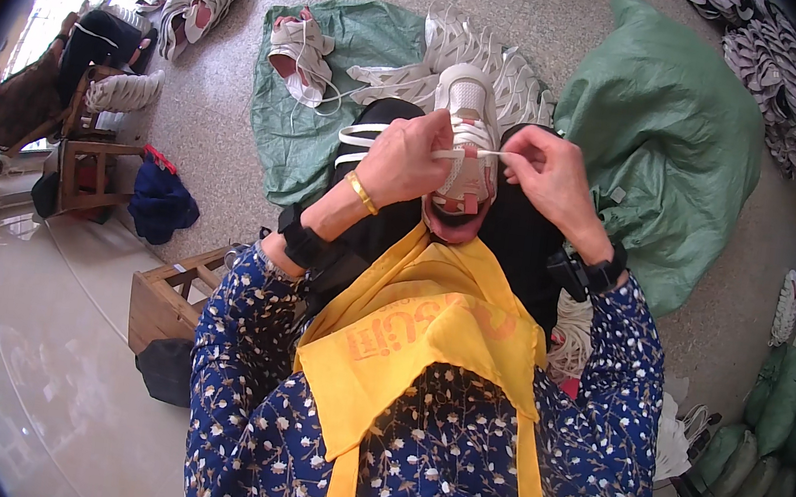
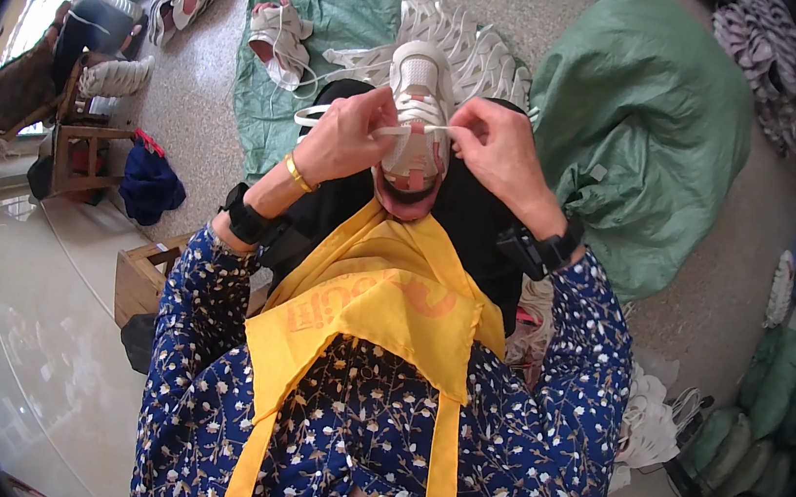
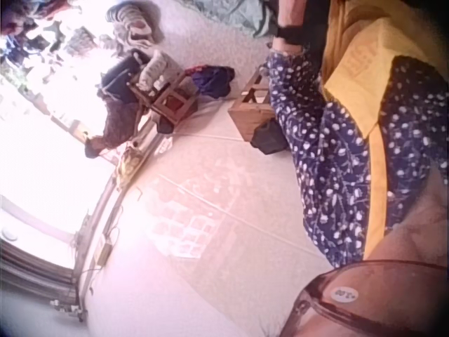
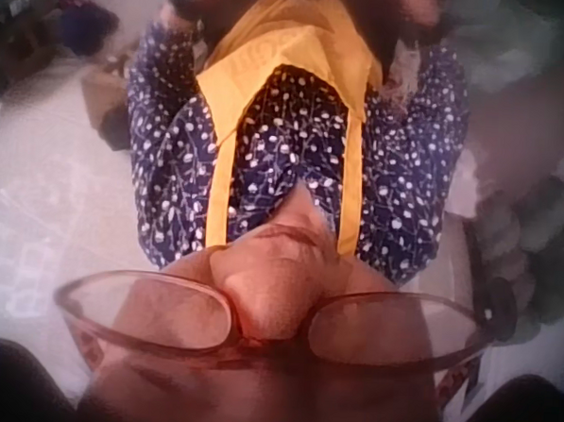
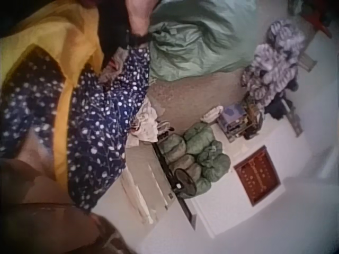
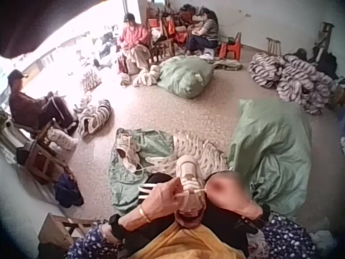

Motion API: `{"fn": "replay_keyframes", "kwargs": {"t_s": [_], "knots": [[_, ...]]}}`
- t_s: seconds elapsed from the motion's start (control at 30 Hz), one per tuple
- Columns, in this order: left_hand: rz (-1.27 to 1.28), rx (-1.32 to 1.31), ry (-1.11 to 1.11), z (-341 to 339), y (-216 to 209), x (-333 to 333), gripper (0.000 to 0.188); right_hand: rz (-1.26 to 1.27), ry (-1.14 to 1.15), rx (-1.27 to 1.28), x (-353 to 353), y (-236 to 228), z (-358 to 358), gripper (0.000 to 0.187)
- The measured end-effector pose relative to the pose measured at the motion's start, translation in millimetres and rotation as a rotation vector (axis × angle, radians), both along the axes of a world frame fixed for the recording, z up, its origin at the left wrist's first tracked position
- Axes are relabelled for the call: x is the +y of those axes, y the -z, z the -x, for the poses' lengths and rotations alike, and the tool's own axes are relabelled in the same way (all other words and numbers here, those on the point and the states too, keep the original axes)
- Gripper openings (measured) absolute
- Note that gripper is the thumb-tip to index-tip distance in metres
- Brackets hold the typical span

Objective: The person sits on the floor and laces a white sneaker with pink accents. They thread a white shoelace through the eyelets, pull it tight, and tie a knot. The person then picks up a second shoe and begins the same lacing process.

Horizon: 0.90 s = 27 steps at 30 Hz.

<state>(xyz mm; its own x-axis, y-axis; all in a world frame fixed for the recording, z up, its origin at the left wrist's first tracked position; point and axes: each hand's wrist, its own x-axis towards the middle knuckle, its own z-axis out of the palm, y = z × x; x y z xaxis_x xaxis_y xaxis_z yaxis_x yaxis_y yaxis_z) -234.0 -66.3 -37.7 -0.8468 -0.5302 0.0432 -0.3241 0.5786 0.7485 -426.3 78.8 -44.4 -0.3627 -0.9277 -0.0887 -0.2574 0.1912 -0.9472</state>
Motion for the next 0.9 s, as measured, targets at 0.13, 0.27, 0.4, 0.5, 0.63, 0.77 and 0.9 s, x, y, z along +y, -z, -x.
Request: {"fn": "replay_keyframes", "kwargs": {"t_s": [0.13, 0.27, 0.4, 0.5, 0.63, 0.77, 0.9], "knots": [[0.257, 0.037, -0.045, -13.9, -8.9, -1.6, 0.01, 0.065, 0.027, -0.316, 10.7, -10.2, 19.3, 0.012], [0.351, 0.109, -0.099, -24.2, -21.4, -9.2, 0.009, 0.192, 0.024, -0.73, 3.4, -17.7, 11.1, 0.015], [0.455, 0.229, -0.226, -30.8, -29.7, -22.5, 0.01, 0.259, 0.01, -0.841, -5.5, -20.3, -2.6, 0.014], [0.435, 0.325, -0.374, -35.5, -30.0, -30.7, 0.008, 0.287, 0.085, -0.747, 2.0, -15.2, 6.8, 0.013], [0.387, 0.391, -0.346, -28.7, -23.4, -23.1, 0.008, 0.325, 0.212, -0.683, 33.2, -18.4, 41.3, 0.011], [0.206, 0.347, -0.296, -19.2, -8.5, 0.9, 0.011, 0.36, 0.425, -0.641, 86.5, -16.7, 83.7, 0.01], [0.205, 0.327, -0.134, -13.6, 10.3, 16.5, 0.016, 0.411, 0.674, -0.503, 171.2, 16.2, 168.1, 0.012]]}}
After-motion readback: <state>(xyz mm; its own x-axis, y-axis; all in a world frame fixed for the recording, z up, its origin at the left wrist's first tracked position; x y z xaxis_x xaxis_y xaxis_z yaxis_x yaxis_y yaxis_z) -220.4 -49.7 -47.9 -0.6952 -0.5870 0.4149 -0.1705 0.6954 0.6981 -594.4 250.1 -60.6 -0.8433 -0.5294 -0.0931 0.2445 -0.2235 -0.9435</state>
